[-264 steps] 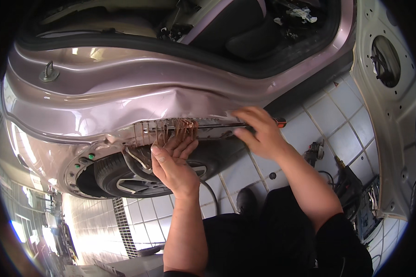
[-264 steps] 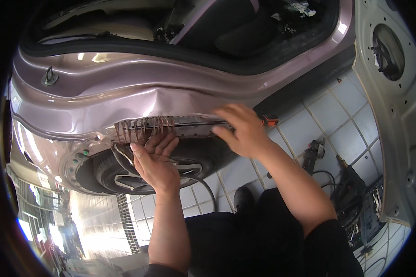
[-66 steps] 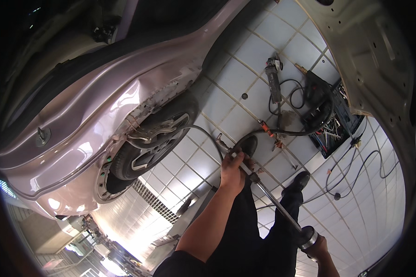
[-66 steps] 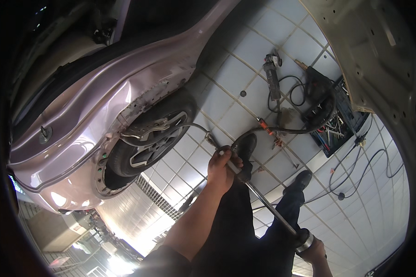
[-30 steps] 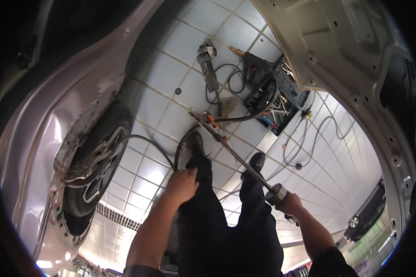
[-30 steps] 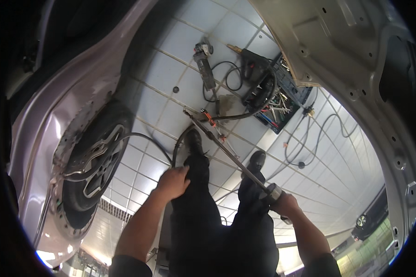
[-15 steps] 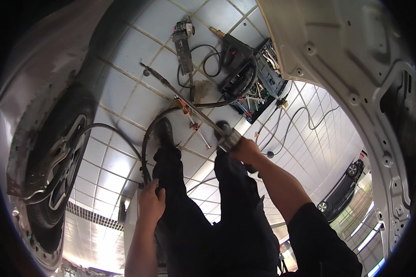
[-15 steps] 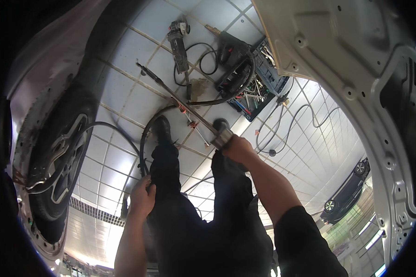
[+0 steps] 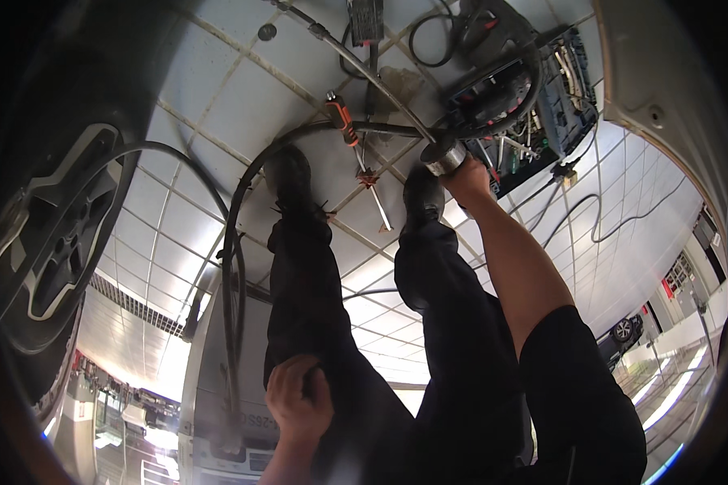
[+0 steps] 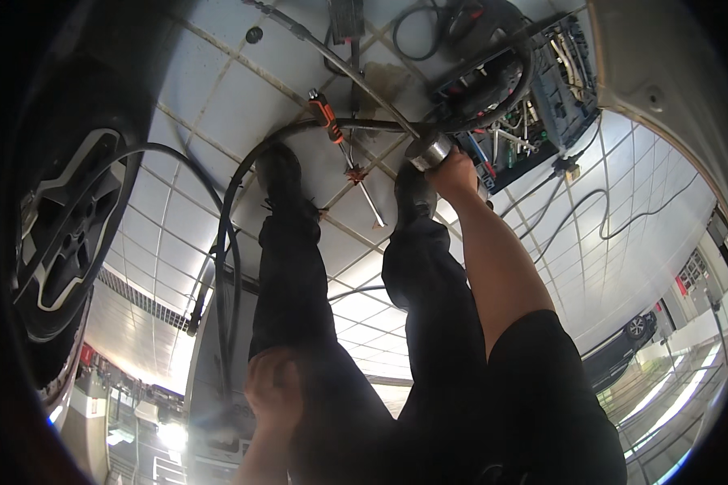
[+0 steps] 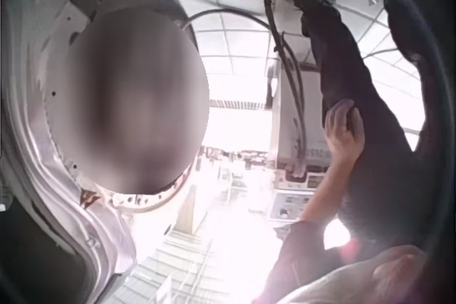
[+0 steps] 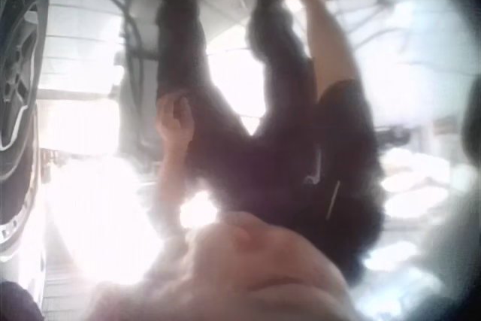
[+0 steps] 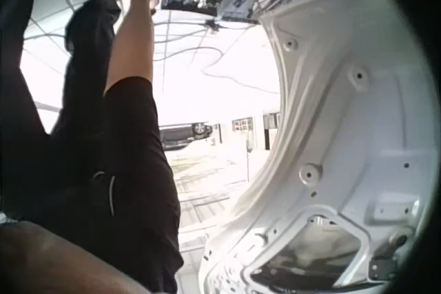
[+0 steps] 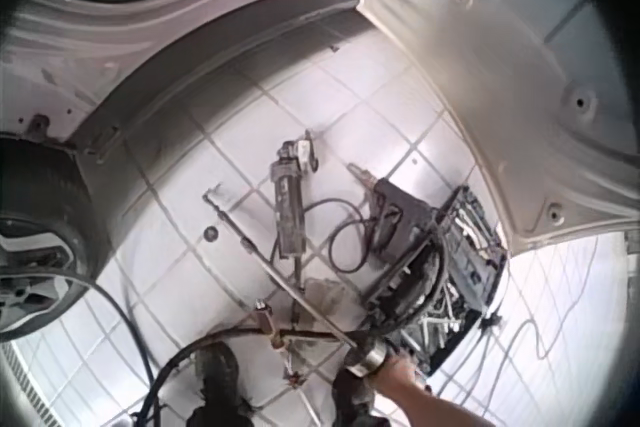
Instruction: The person uses a heat gun to apply heat to the rear quarter panel of a car, then uses a screwdriver and a hammer to push out a dent. Another person assists by holding the car door open. The person continues to heat and hammer the panel to smooth the surface.
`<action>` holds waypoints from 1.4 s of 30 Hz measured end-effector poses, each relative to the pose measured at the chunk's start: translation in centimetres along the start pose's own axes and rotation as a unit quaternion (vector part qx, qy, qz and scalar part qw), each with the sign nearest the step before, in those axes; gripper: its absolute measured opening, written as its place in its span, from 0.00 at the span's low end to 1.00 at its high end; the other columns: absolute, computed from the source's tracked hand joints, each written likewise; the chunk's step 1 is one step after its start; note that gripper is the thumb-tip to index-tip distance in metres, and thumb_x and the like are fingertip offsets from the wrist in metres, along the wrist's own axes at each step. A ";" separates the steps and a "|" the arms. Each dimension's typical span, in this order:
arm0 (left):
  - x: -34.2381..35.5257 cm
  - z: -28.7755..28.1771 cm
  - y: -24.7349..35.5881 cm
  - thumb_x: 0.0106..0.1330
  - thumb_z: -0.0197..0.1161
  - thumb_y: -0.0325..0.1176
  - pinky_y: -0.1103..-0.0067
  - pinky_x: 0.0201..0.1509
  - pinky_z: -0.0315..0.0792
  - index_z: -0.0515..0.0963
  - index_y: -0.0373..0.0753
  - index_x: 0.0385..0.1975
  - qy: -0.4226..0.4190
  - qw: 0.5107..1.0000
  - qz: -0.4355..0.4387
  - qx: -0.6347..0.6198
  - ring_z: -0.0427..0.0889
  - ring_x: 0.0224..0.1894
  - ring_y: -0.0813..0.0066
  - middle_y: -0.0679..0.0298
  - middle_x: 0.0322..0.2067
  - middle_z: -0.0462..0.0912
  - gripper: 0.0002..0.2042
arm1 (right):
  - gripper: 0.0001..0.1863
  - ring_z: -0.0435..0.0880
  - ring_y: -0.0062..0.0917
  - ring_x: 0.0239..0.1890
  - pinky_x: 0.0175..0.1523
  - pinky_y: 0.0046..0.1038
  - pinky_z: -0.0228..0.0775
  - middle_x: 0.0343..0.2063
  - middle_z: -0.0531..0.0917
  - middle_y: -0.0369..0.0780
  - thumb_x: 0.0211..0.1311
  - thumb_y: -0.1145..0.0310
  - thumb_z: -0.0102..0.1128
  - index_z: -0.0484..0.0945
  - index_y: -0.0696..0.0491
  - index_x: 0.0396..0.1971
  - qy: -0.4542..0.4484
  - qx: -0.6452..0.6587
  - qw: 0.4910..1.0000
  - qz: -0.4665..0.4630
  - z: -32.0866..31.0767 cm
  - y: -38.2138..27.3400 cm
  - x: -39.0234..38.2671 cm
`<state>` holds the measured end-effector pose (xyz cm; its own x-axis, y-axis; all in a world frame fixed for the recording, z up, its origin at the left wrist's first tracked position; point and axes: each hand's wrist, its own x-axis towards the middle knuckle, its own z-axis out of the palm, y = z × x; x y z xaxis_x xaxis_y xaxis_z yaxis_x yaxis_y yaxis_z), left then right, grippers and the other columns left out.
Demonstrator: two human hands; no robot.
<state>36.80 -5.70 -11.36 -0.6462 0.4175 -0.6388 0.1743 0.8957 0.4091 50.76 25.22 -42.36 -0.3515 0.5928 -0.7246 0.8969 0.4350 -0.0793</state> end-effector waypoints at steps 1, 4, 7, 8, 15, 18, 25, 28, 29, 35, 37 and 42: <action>-0.2 0.1 -0.6 0.52 0.59 0.24 0.70 0.40 0.72 0.76 0.37 0.33 0.005 1.000 -0.024 -0.016 0.79 0.35 0.58 0.58 0.33 0.81 0.08 | 0.29 0.75 0.44 0.49 0.53 0.38 0.71 0.43 0.77 0.50 0.40 0.59 0.68 0.73 0.59 0.42 0.036 -0.017 0.999 -0.024 1.1 0.4 0.0; -0.2 0.1 -0.1 0.52 0.59 0.24 0.69 0.39 0.73 0.77 0.37 0.32 0.013 0.999 -0.021 -0.020 0.79 0.34 0.58 0.58 0.33 0.81 0.07 | 0.29 0.72 0.43 0.52 0.54 0.37 0.71 0.46 0.74 0.48 0.39 0.60 0.70 0.72 0.58 0.43 0.021 -0.044 0.999 0.008 1.6 -0.7 -0.8; -0.3 0.3 0.3 0.53 0.60 0.25 0.69 0.39 0.73 0.77 0.37 0.31 0.025 1.000 0.009 0.015 0.79 0.34 0.58 0.58 0.32 0.81 0.06 | 0.18 0.75 0.40 0.51 0.52 0.39 0.72 0.45 0.77 0.48 0.50 0.64 0.60 0.75 0.55 0.41 -0.020 -0.045 0.996 0.070 0.7 -1.2 -1.1; -0.8 0.7 0.0 0.53 0.60 0.26 0.69 0.40 0.73 0.78 0.37 0.30 0.020 0.999 0.019 0.022 0.79 0.34 0.58 0.58 0.32 0.81 0.05 | 0.15 0.77 0.40 0.50 0.51 0.40 0.73 0.44 0.79 0.48 0.53 0.66 0.55 0.77 0.55 0.40 -0.051 -0.041 0.993 0.101 0.4 -0.8 -1.2; -0.6 2.1 1.1 0.55 0.60 0.31 0.70 0.41 0.76 0.79 0.39 0.29 0.050 0.998 0.039 0.007 0.81 0.37 0.60 0.60 0.33 0.82 0.05 | 0.16 0.80 0.45 0.42 0.48 0.45 0.72 0.35 0.82 0.49 0.52 0.57 0.53 0.81 0.52 0.33 -0.177 -0.016 0.979 -0.100 -5.1 3.2 -9.6; -1.6 2.4 0.5 0.56 0.59 0.31 0.69 0.43 0.75 0.79 0.39 0.31 0.047 0.999 0.004 -0.012 0.80 0.38 0.58 0.59 0.34 0.82 0.06 | 0.16 0.81 0.42 0.42 0.49 0.39 0.71 0.36 0.83 0.46 0.50 0.57 0.55 0.83 0.51 0.32 -0.148 0.040 0.983 -0.101 -11.1 3.1 -15.1; 1.1 -5.9 2.3 0.57 0.59 0.32 0.68 0.41 0.76 0.79 0.38 0.35 0.096 0.979 -0.026 -0.180 0.81 0.37 0.56 0.55 0.35 0.82 0.08 | 0.14 0.82 0.37 0.38 0.44 0.36 0.73 0.31 0.83 0.45 0.49 0.60 0.58 0.82 0.54 0.29 -0.095 0.079 0.989 -0.077 -26.9 1.6 -23.7; 2.2 -10.2 1.8 0.58 0.60 0.33 0.70 0.40 0.76 0.79 0.39 0.36 0.089 0.969 -0.031 -0.231 0.82 0.36 0.58 0.55 0.33 0.82 0.09 | 0.12 0.81 0.41 0.39 0.45 0.37 0.73 0.33 0.83 0.46 0.48 0.64 0.57 0.82 0.55 0.29 -0.040 0.031 0.986 -0.161 -29.6 -2.9 -24.1; 2.6 -11.2 1.3 0.58 0.60 0.33 0.70 0.40 0.76 0.79 0.39 0.37 0.089 0.964 -0.025 -0.247 0.83 0.35 0.58 0.55 0.33 0.82 0.09 | 0.09 0.81 0.41 0.36 0.41 0.39 0.73 0.29 0.82 0.45 0.49 0.64 0.57 0.80 0.54 0.25 -0.007 0.045 0.978 -0.202 -28.5 -4.1 -23.1; 0.3 -13.6 -3.8 0.60 0.60 0.34 0.71 0.41 0.76 0.79 0.40 0.40 0.070 0.974 -0.066 -0.205 0.83 0.37 0.61 0.57 0.32 0.83 0.10 | 0.11 0.80 0.40 0.37 0.39 0.36 0.73 0.30 0.81 0.44 0.58 0.62 0.56 0.77 0.54 0.35 -0.059 0.076 0.915 -0.391 -28.8 -27.3 -23.3; -1.5 -12.6 -5.8 0.59 0.61 0.35 0.68 0.39 0.76 0.78 0.41 0.41 0.054 0.973 -0.100 -0.201 0.83 0.36 0.58 0.55 0.32 0.83 0.11 | 0.14 0.82 0.38 0.38 0.43 0.32 0.73 0.34 0.82 0.44 0.59 0.61 0.58 0.76 0.54 0.40 -0.122 0.185 0.912 -0.345 -28.8 -34.2 -24.4; -3.5 -10.8 -7.7 0.59 0.60 0.36 0.68 0.43 0.75 0.78 0.42 0.40 -0.016 0.973 -0.117 -0.199 0.82 0.40 0.56 0.55 0.34 0.83 0.11 | 0.13 0.84 0.28 0.38 0.44 0.28 0.74 0.33 0.84 0.41 0.58 0.65 0.62 0.76 0.54 0.40 -0.181 0.335 0.878 -0.290 -25.4 -32.6 -25.0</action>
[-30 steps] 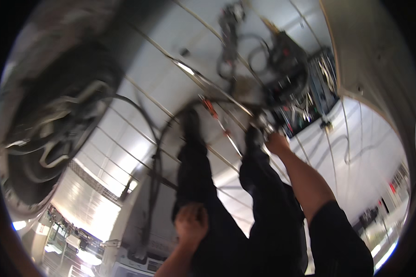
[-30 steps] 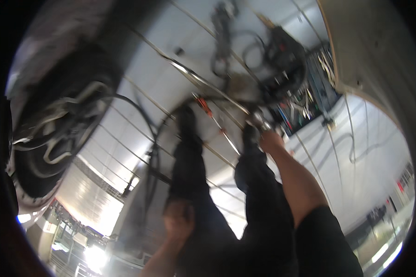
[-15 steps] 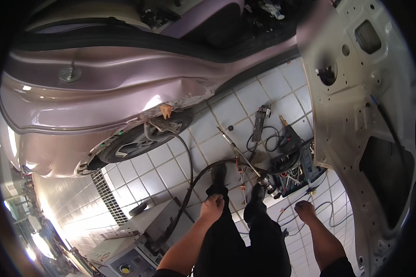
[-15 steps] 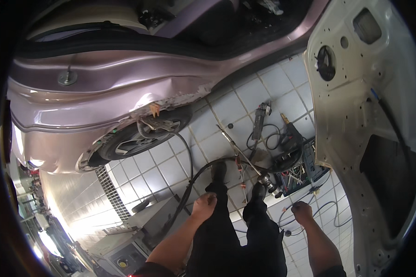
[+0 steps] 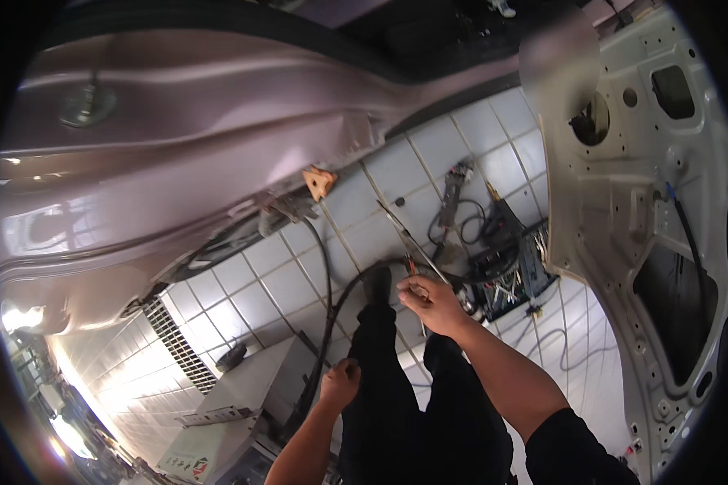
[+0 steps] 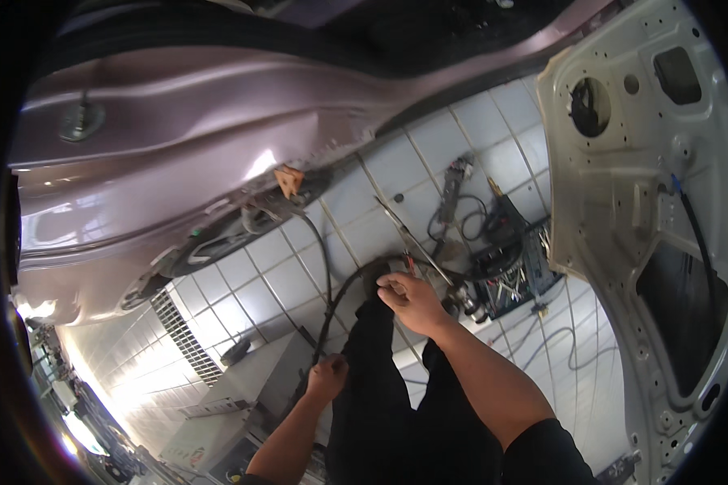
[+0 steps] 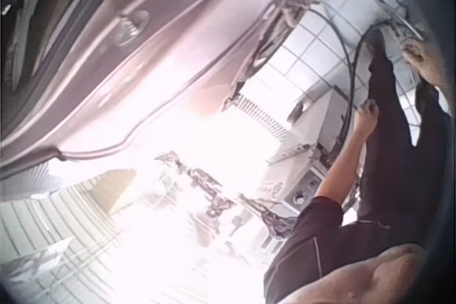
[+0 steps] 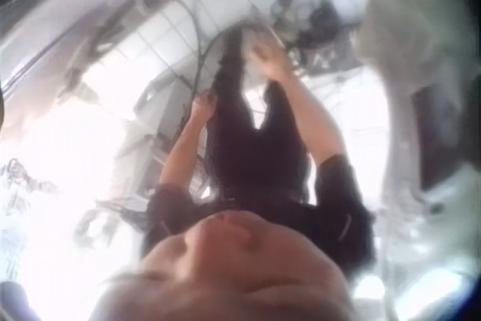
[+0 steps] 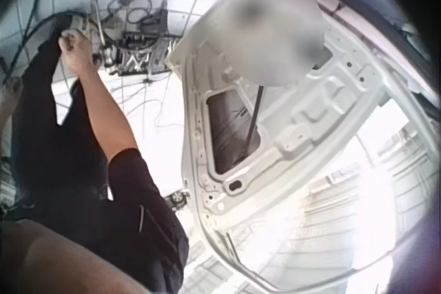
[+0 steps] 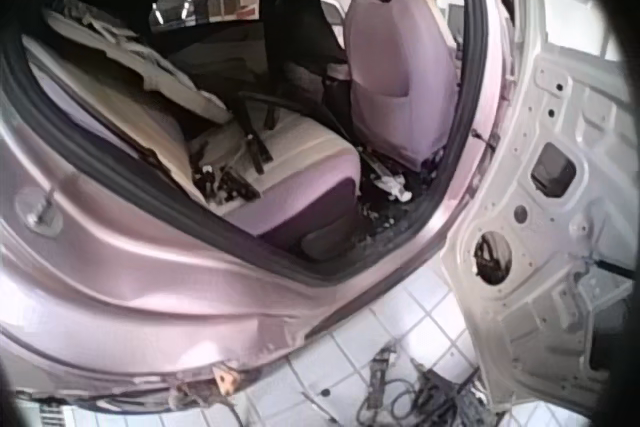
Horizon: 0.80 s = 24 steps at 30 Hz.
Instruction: The person uses a heat gun to apply heat to the rear quarter panel of a car, then uses a screwdriver and a hammer to push out a dent. Another person assists by holding the car door open. The person continues to heat and hammer the panel to smooth the surface.
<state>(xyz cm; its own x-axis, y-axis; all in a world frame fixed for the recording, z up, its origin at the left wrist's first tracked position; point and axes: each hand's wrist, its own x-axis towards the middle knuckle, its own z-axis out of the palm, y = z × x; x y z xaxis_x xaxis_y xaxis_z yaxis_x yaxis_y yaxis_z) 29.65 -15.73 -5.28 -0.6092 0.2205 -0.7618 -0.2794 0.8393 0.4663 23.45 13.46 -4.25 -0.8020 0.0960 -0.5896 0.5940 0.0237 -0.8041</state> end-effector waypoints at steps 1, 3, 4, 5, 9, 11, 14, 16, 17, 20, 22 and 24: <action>0.2 0.2 0.1 0.59 0.60 0.36 0.67 0.44 0.75 0.78 0.42 0.40 -0.009 1.000 -0.021 0.016 0.81 0.41 0.55 0.55 0.35 0.83 0.11 | 0.13 0.84 0.30 0.38 0.43 0.28 0.74 0.33 0.84 0.41 0.57 0.65 0.62 0.77 0.55 0.40 0.009 -0.053 0.999 0.006 -0.5 3.6 -1.4; -0.2 0.2 0.7 0.59 0.59 0.37 0.67 0.45 0.75 0.78 0.40 0.41 0.001 0.999 -0.029 0.043 0.81 0.41 0.54 0.53 0.36 0.82 0.13 | 0.13 0.83 0.35 0.37 0.43 0.30 0.74 0.33 0.84 0.43 0.56 0.63 0.60 0.78 0.55 0.38 0.012 -0.163 0.983 0.082 -1.7 8.8 -5.8; -0.7 0.6 0.6 0.60 0.59 0.35 0.69 0.45 0.75 0.78 0.38 0.41 0.020 0.999 -0.022 0.035 0.82 0.41 0.56 0.53 0.36 0.82 0.12 | 0.14 0.83 0.38 0.39 0.44 0.33 0.74 0.34 0.83 0.44 0.56 0.60 0.58 0.79 0.54 0.37 -0.012 -0.197 0.971 0.138 -2.4 10.5 -8.1; -1.2 1.1 0.8 0.60 0.59 0.33 0.71 0.43 0.75 0.78 0.36 0.40 0.033 0.998 -0.036 -0.033 0.83 0.39 0.58 0.53 0.35 0.82 0.11 | 0.15 0.82 0.38 0.40 0.45 0.34 0.73 0.34 0.84 0.44 0.55 0.59 0.58 0.79 0.53 0.37 -0.020 -0.232 0.956 0.176 -3.5 12.6 -10.9; -2.0 4.8 1.8 0.60 0.59 0.30 0.73 0.42 0.75 0.78 0.36 0.39 0.088 0.995 -0.008 -0.055 0.83 0.37 0.60 0.53 0.32 0.82 0.10 | 0.14 0.82 0.37 0.40 0.47 0.35 0.73 0.34 0.84 0.43 0.54 0.59 0.57 0.81 0.53 0.34 -0.030 -0.276 0.928 0.250 -8.3 20.9 -18.6; -2.9 7.1 1.6 0.60 0.59 0.30 0.73 0.41 0.75 0.78 0.35 0.39 0.117 0.991 -0.023 -0.055 0.83 0.37 0.60 0.53 0.33 0.82 0.10 | 0.14 0.81 0.39 0.41 0.48 0.37 0.72 0.35 0.84 0.43 0.53 0.60 0.56 0.81 0.52 0.34 -0.050 -0.306 0.919 0.245 -10.5 24.7 -20.2; -3.7 10.5 0.6 0.61 0.58 0.30 0.73 0.39 0.74 0.78 0.35 0.39 0.162 0.985 -0.024 -0.047 0.83 0.36 0.60 0.53 0.33 0.82 0.09 | 0.12 0.81 0.39 0.40 0.47 0.37 0.72 0.34 0.84 0.42 0.53 0.60 0.56 0.81 0.52 0.32 -0.029 -0.334 0.908 0.252 -12.6 28.2 -21.6; -3.9 12.1 0.9 0.61 0.58 0.30 0.72 0.40 0.74 0.78 0.35 0.39 0.158 0.986 -0.013 -0.041 0.83 0.36 0.60 0.53 0.34 0.82 0.10 | 0.12 0.82 0.38 0.39 0.46 0.36 0.73 0.33 0.84 0.42 0.54 0.61 0.56 0.80 0.51 0.32 -0.006 -0.312 0.913 0.262 -13.3 28.4 -21.4; -4.1 12.7 1.0 0.61 0.58 0.30 0.72 0.40 0.74 0.78 0.35 0.39 0.154 0.987 -0.008 -0.036 0.83 0.37 0.60 0.53 0.34 0.82 0.10 | 0.12 0.82 0.38 0.39 0.46 0.36 0.73 0.33 0.84 0.43 0.54 0.61 0.56 0.80 0.51 0.33 -0.012 -0.312 0.918 0.244 -13.7 29.0 -21.2; -3.7 14.9 -0.1 0.61 0.58 0.31 0.72 0.41 0.74 0.78 0.36 0.40 0.098 0.994 -0.041 -0.028 0.82 0.38 0.59 0.53 0.35 0.82 0.10 | 0.12 0.82 0.38 0.40 0.46 0.36 0.73 0.33 0.84 0.43 0.54 0.61 0.57 0.80 0.52 0.35 -0.035 -0.293 0.929 0.222 -13.8 31.9 -19.8; -2.6 17.3 -2.3 0.60 0.58 0.33 0.71 0.43 0.74 0.77 0.36 0.41 0.050 0.996 -0.071 -0.020 0.82 0.38 0.57 0.52 0.35 0.82 0.12 | 0.13 0.81 0.39 0.41 0.47 0.36 0.73 0.34 0.83 0.44 0.53 0.61 0.58 0.81 0.52 0.35 -0.042 -0.309 0.931 0.191 -13.2 35.8 -18.4; -0.6 20.1 -5.2 0.60 0.58 0.35 0.69 0.44 0.74 0.77 0.37 0.42 0.000 0.996 -0.093 0.013 0.81 0.38 0.55 0.52 0.35 0.82 0.13 | 0.14 0.81 0.40 0.40 0.47 0.37 0.73 0.34 0.83 0.44 0.53 0.61 0.58 0.80 0.52 0.36 -0.059 -0.298 0.917 0.257 -11.2 36.6 -16.1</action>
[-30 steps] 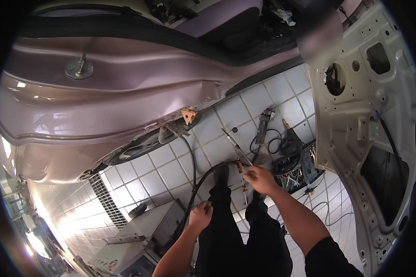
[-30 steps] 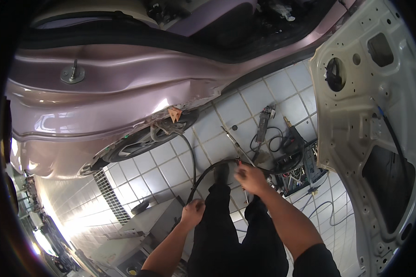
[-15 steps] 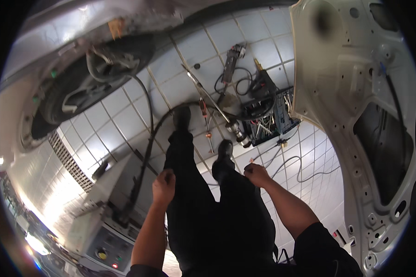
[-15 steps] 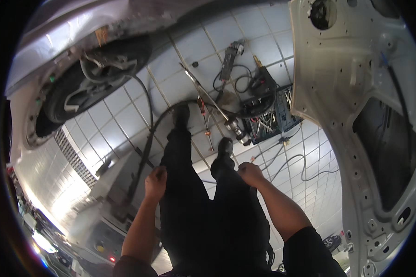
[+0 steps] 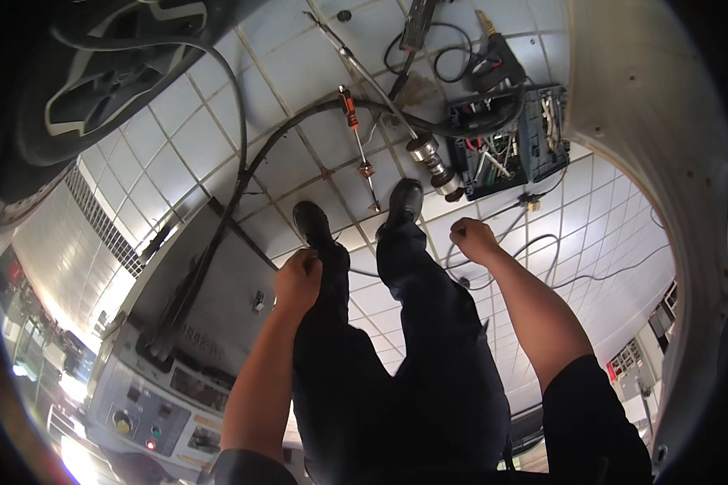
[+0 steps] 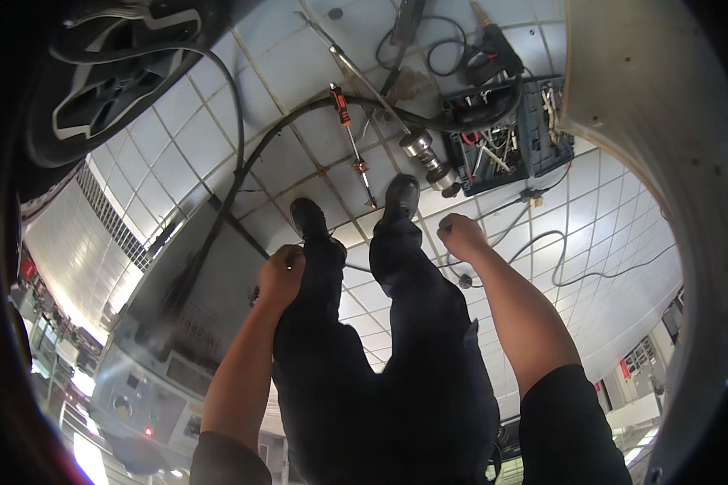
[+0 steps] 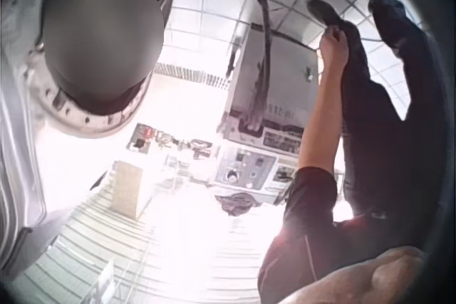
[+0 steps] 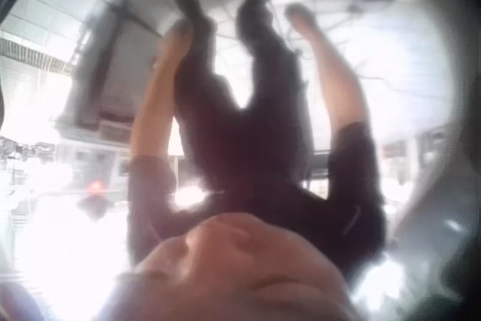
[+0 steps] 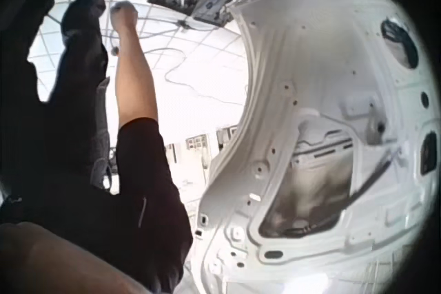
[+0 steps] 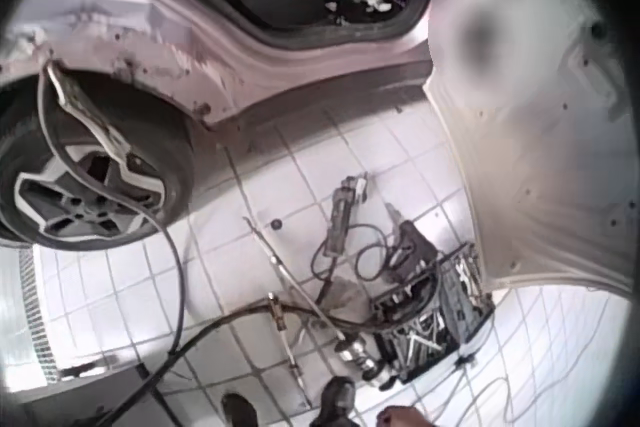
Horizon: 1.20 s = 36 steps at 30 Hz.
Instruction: The person uses a heat gun to apply heat to the rear quarter panel of a car, then uses a screwdriver and a hammer to push out a dent. Another person assists by holding the car door open. The person continues to heat and hammer the panel to smooth the surface.
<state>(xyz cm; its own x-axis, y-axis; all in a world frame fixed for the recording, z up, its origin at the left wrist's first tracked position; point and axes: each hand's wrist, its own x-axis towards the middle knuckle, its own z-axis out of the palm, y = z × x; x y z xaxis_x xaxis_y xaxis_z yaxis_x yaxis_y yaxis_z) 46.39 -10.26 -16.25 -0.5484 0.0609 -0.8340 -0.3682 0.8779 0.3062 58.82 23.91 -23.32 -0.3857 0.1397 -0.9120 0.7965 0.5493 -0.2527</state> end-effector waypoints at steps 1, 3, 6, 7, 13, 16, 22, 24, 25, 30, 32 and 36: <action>1.7 1.4 -1.1 0.60 0.57 0.35 0.67 0.46 0.73 0.77 0.36 0.41 -0.010 1.000 0.006 0.002 0.80 0.39 0.52 0.50 0.35 0.81 0.13 | 0.14 0.81 0.40 0.41 0.47 0.37 0.72 0.34 0.83 0.45 0.52 0.62 0.57 0.80 0.52 0.37 0.000 -0.016 1.000 -0.022 1.4 -0.3 1.8; 6.0 4.8 -4.6 0.60 0.56 0.34 0.65 0.46 0.73 0.77 0.35 0.41 -0.029 0.998 0.014 0.057 0.80 0.39 0.50 0.48 0.34 0.81 0.13 | 0.15 0.80 0.41 0.42 0.49 0.38 0.71 0.36 0.82 0.46 0.52 0.63 0.57 0.79 0.53 0.38 -0.021 -0.046 0.997 -0.053 3.7 -1.6 4.9; 13.6 9.5 -8.2 0.58 0.57 0.32 0.63 0.47 0.72 0.75 0.35 0.43 -0.043 0.989 0.011 0.143 0.78 0.42 0.48 0.46 0.36 0.79 0.14 | 0.17 0.78 0.43 0.45 0.51 0.38 0.71 0.41 0.80 0.49 0.51 0.64 0.58 0.77 0.52 0.43 -0.008 -0.088 0.988 -0.124 7.5 -4.3 10.1; 16.5 10.9 -9.6 0.58 0.58 0.32 0.62 0.47 0.72 0.74 0.35 0.44 -0.003 0.989 0.036 0.141 0.77 0.44 0.48 0.46 0.38 0.78 0.15 | 0.19 0.78 0.43 0.46 0.52 0.39 0.71 0.42 0.79 0.49 0.51 0.64 0.58 0.76 0.52 0.44 0.021 -0.087 0.983 -0.158 9.3 -4.4 12.8; 26.9 14.8 -11.4 0.58 0.60 0.30 0.64 0.42 0.75 0.70 0.39 0.45 0.134 0.948 0.210 0.196 0.76 0.44 0.50 0.54 0.44 0.74 0.15 | 0.19 0.79 0.41 0.45 0.50 0.38 0.72 0.41 0.80 0.46 0.56 0.58 0.57 0.76 0.53 0.45 0.102 -0.081 0.984 -0.119 14.7 -10.2 25.8; 29.0 15.9 -13.0 0.60 0.56 0.28 0.68 0.38 0.78 0.72 0.39 0.39 0.117 0.923 0.251 0.267 0.78 0.41 0.55 0.57 0.41 0.74 0.08 | 0.19 0.82 0.40 0.39 0.45 0.37 0.73 0.34 0.83 0.45 0.56 0.54 0.58 0.78 0.55 0.39 0.077 -0.156 0.981 -0.088 16.2 -13.5 28.2; 28.3 16.2 -15.0 0.58 0.54 0.26 0.70 0.35 0.76 0.73 0.38 0.37 0.137 0.954 0.227 0.138 0.79 0.31 0.59 0.57 0.36 0.78 0.08 | 0.18 0.83 0.32 0.29 0.36 0.32 0.73 0.23 0.83 0.44 0.57 0.54 0.57 0.82 0.57 0.30 -0.008 -0.061 0.986 -0.156 14.4 -13.1 26.2; 27.0 15.1 -14.3 0.57 0.52 0.24 0.73 0.34 0.75 0.75 0.36 0.36 0.138 0.971 0.194 -0.004 0.79 0.27 0.63 0.58 0.34 0.79 0.08 | 0.20 0.82 0.31 0.26 0.34 0.32 0.72 0.20 0.82 0.44 0.57 0.53 0.59 0.81 0.58 0.29 -0.038 0.054 0.986 -0.151 12.8 -13.2 23.7; 26.0 14.4 -13.6 0.56 0.50 0.24 0.73 0.34 0.74 0.75 0.34 0.34 0.062 0.982 0.116 -0.139 0.78 0.27 0.64 0.58 0.31 0.79 0.09 | 0.20 0.82 0.28 0.25 0.33 0.30 0.71 0.20 0.82 0.44 0.57 0.54 0.60 0.81 0.60 0.28 -0.049 0.107 0.983 -0.141 11.9 -13.3 22.0; 19.3 9.9 -5.3 0.57 0.44 0.26 0.70 0.41 0.74 0.74 0.32 0.33 -0.227 0.774 -0.070 -0.586 0.77 0.35 0.66 0.57 0.32 0.75 0.11 | 0.15 0.80 0.19 0.27 0.34 0.21 0.73 0.24 0.83 0.41 0.60 0.63 0.62 0.79 0.63 0.34 -0.091 0.320 0.939 -0.089 7.6 -15.2 13.5; 16.4 8.7 -1.4 0.70 0.45 0.42 0.68 0.47 0.72 0.71 0.33 0.40 -0.285 0.705 -0.059 -0.646 0.77 0.39 0.66 0.58 0.35 0.75 0.16 | 0.17 0.80 0.20 0.28 0.34 0.22 0.75 0.25 0.83 0.41 0.60 0.62 0.62 0.79 0.64 0.34 -0.084 0.309 0.935 -0.153 6.6 -15.3 11.0; 12.1 7.7 2.3 0.70 0.44 0.52 0.68 0.46 0.73 0.70 0.35 0.46 -0.301 0.659 0.009 -0.689 0.77 0.39 0.68 0.61 0.37 0.76 0.23 | 0.13 0.77 0.18 0.31 0.39 0.21 0.70 0.32 0.78 0.35 0.58 0.63 0.64 0.78 0.59 0.33 -0.033 0.418 0.906 -0.056 4.5 -17.6 5.2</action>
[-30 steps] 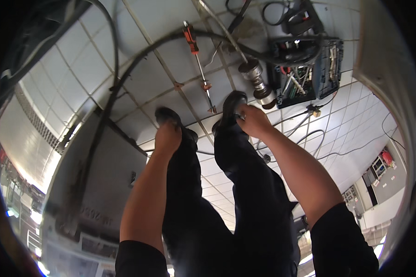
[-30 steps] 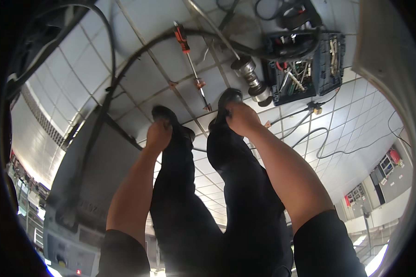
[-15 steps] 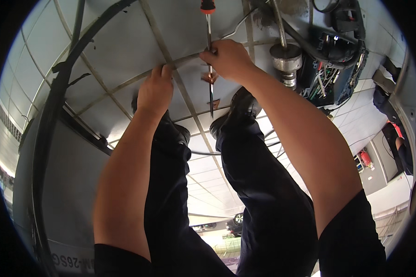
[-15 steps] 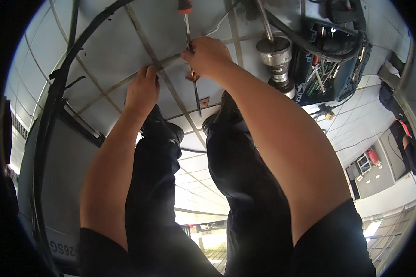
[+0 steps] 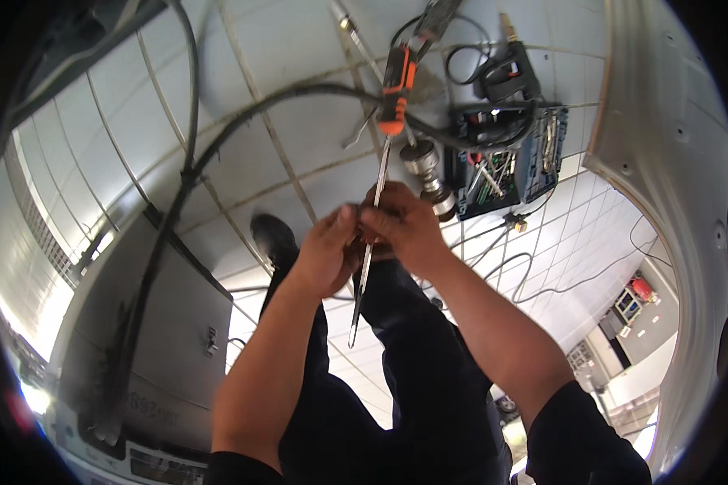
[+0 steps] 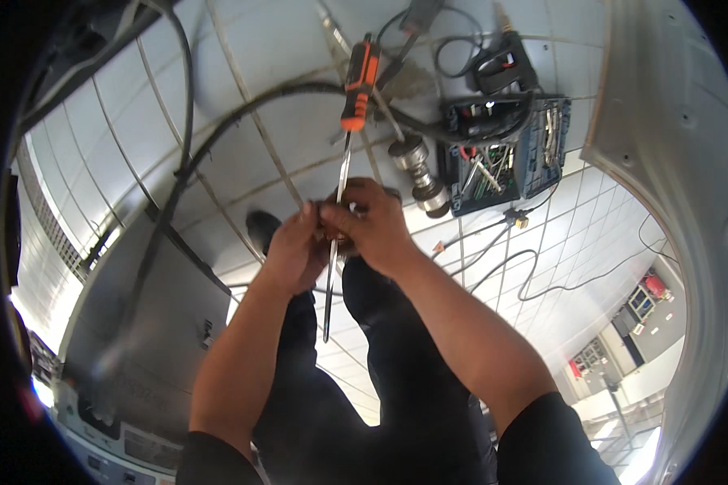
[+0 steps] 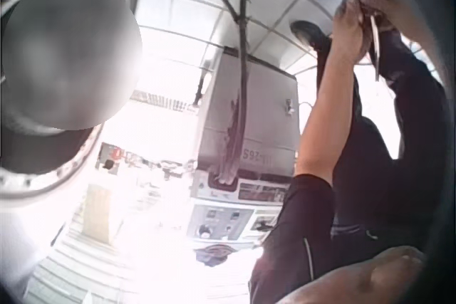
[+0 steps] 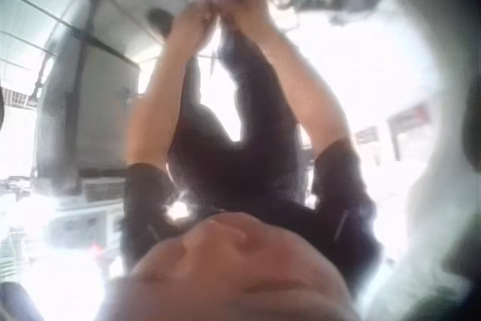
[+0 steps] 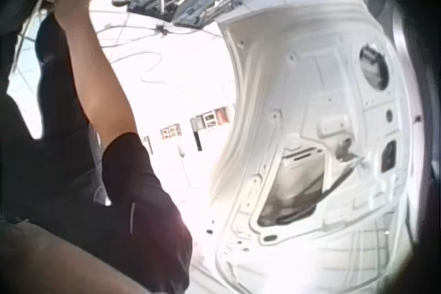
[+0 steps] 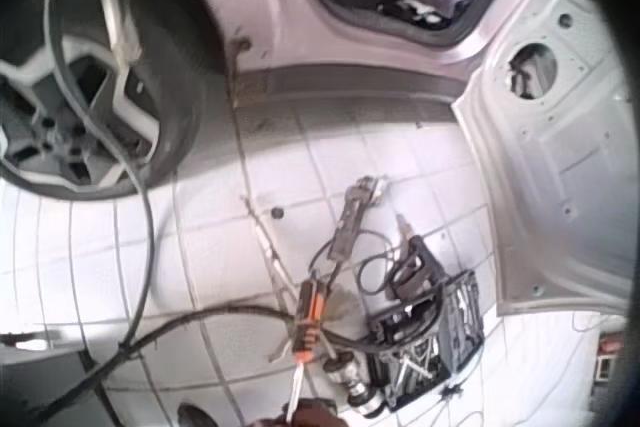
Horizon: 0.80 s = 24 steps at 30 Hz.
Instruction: The person uses a heat gun to apply heat to the rear quarter panel of a car, then uses a screwdriver and a hammer to push out a dent. Another person assists by holding the car door open. The person continues to heat and hammer the panel to smooth the surface.
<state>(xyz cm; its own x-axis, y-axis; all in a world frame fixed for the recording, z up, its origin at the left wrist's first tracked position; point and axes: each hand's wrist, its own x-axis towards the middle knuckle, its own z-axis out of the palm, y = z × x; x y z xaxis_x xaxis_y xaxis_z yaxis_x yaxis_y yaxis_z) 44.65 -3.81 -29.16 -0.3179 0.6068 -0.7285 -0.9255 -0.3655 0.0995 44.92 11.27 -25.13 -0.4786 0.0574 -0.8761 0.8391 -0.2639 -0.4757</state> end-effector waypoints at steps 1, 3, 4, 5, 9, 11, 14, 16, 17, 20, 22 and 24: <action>-0.6 1.4 -0.1 0.70 0.45 0.50 0.70 0.43 0.74 0.71 0.35 0.46 0.014 1.000 -0.014 -0.016 0.77 0.38 0.68 0.61 0.37 0.77 0.22 | 0.10 0.77 0.19 0.34 0.40 0.22 0.71 0.38 0.76 0.36 0.60 0.66 0.62 0.77 0.57 0.37 -0.010 -0.007 0.999 -0.049 -0.5 0.0 -0.8; -2.2 4.6 0.8 0.70 0.49 0.45 0.73 0.37 0.72 0.70 0.35 0.46 -0.005 0.999 -0.036 0.004 0.77 0.35 0.69 0.60 0.37 0.77 0.18 | 0.12 0.80 0.21 0.33 0.30 0.20 0.74 0.46 0.73 0.38 0.59 0.67 0.62 0.77 0.61 0.35 -0.028 0.071 0.994 -0.084 -1.6 0.0 -2.1; -2.8 4.9 0.5 0.69 0.51 0.42 0.74 0.36 0.71 0.70 0.34 0.46 -0.014 0.998 -0.042 0.033 0.77 0.35 0.69 0.60 0.36 0.77 0.17 | 0.11 0.80 0.21 0.32 0.31 0.20 0.73 0.45 0.74 0.38 0.60 0.68 0.62 0.77 0.61 0.35 -0.040 0.152 0.988 -0.014 -1.8 -1.0 -3.2; -3.7 6.8 0.8 0.68 0.52 0.34 0.75 0.34 0.71 0.69 0.33 0.46 0.019 0.997 -0.063 0.050 0.77 0.35 0.69 0.58 0.36 0.76 0.13 | 0.11 0.80 0.21 0.33 0.33 0.21 0.73 0.45 0.74 0.38 0.60 0.68 0.61 0.78 0.61 0.35 -0.039 0.143 0.989 -0.017 -2.2 -1.3 -4.0; -6.1 10.4 1.7 0.65 0.50 0.25 0.73 0.39 0.73 0.70 0.31 0.41 -0.001 0.992 -0.108 0.070 0.78 0.36 0.68 0.58 0.35 0.76 0.07 | 0.10 0.78 0.21 0.36 0.40 0.22 0.71 0.42 0.75 0.37 0.60 0.68 0.61 0.78 0.59 0.35 -0.035 0.099 0.991 -0.083 -4.2 -1.4 -6.0; -6.3 10.8 1.2 0.64 0.52 0.25 0.69 0.45 0.75 0.71 0.31 0.40 -0.035 0.987 -0.155 0.024 0.78 0.42 0.64 0.57 0.36 0.76 0.07 | 0.10 0.77 0.21 0.37 0.43 0.23 0.68 0.38 0.77 0.36 0.59 0.67 0.61 0.79 0.58 0.35 -0.031 0.118 0.989 -0.085 -4.8 -2.0 -6.9; -5.9 9.6 -0.6 0.60 0.56 0.25 0.65 0.50 0.76 0.72 0.31 0.38 -0.064 0.976 -0.206 -0.007 0.79 0.48 0.58 0.54 0.40 0.76 0.08 | 0.10 0.77 0.21 0.37 0.42 0.22 0.68 0.35 0.77 0.36 0.59 0.68 0.60 0.79 0.58 0.36 -0.018 0.086 0.993 -0.079 -5.7 -2.1 -6.6; -5.8 8.8 -2.0 0.58 0.58 0.26 0.67 0.44 0.78 0.72 0.31 0.39 -0.076 0.973 -0.213 0.041 0.80 0.45 0.56 0.52 0.41 0.77 0.11 | 0.10 0.77 0.18 0.35 0.41 0.21 0.67 0.32 0.79 0.38 0.60 0.67 0.59 0.79 0.58 0.37 0.028 0.040 0.994 -0.096 -7.0 -1.2 -5.7; -6.0 8.7 -2.6 0.57 0.60 0.25 0.72 0.38 0.77 0.73 0.32 0.37 -0.085 0.971 -0.218 0.056 0.81 0.39 0.60 0.53 0.38 0.77 0.09 | 0.11 0.78 0.18 0.33 0.39 0.21 0.68 0.31 0.80 0.38 0.60 0.67 0.59 0.78 0.58 0.37 0.038 0.145 0.987 -0.050 -7.4 -1.9 -5.3; -6.0 4.8 -5.3 0.57 0.59 0.25 0.76 0.35 0.75 0.73 0.33 0.36 -0.091 0.943 -0.285 0.143 0.80 0.35 0.66 0.55 0.36 0.77 0.08 | 0.10 0.76 0.18 0.24 0.30 0.21 0.69 0.28 0.80 0.40 0.61 0.67 0.58 0.77 0.59 0.36 0.143 0.197 0.970 0.001 -10.3 -2.0 -2.1; -5.6 2.3 -6.3 0.58 0.59 0.26 0.78 0.32 0.73 0.74 0.32 0.32 -0.028 0.917 -0.314 0.243 0.79 0.30 0.73 0.59 0.29 0.76 0.05 | 0.09 0.71 0.17 0.17 0.23 0.21 0.65 0.22 0.78 0.37 0.61 0.67 0.59 0.77 0.58 0.35 0.194 0.098 0.975 -0.040 -14.3 0.0 1.7; -4.1 -1.6 -7.8 0.59 0.59 0.27 0.78 0.32 0.72 0.74 0.31 0.30 0.067 0.875 -0.340 0.339 0.78 0.29 0.75 0.61 0.25 0.76 0.06 | 0.09 0.67 0.16 0.15 0.21 0.20 0.59 0.16 0.73 0.33 0.60 0.66 0.60 0.77 0.56 0.32 0.237 0.164 0.957 -0.025 -16.5 0.7 4.8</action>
<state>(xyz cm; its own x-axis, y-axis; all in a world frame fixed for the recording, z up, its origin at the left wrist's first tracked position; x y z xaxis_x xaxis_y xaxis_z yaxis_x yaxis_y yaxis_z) 53.54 -4.58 -28.03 0.3381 0.4170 -0.8437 -0.8156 0.5771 -0.0416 47.48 27.28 -30.92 -0.2794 0.4872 -0.8274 0.6555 -0.5329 -0.5351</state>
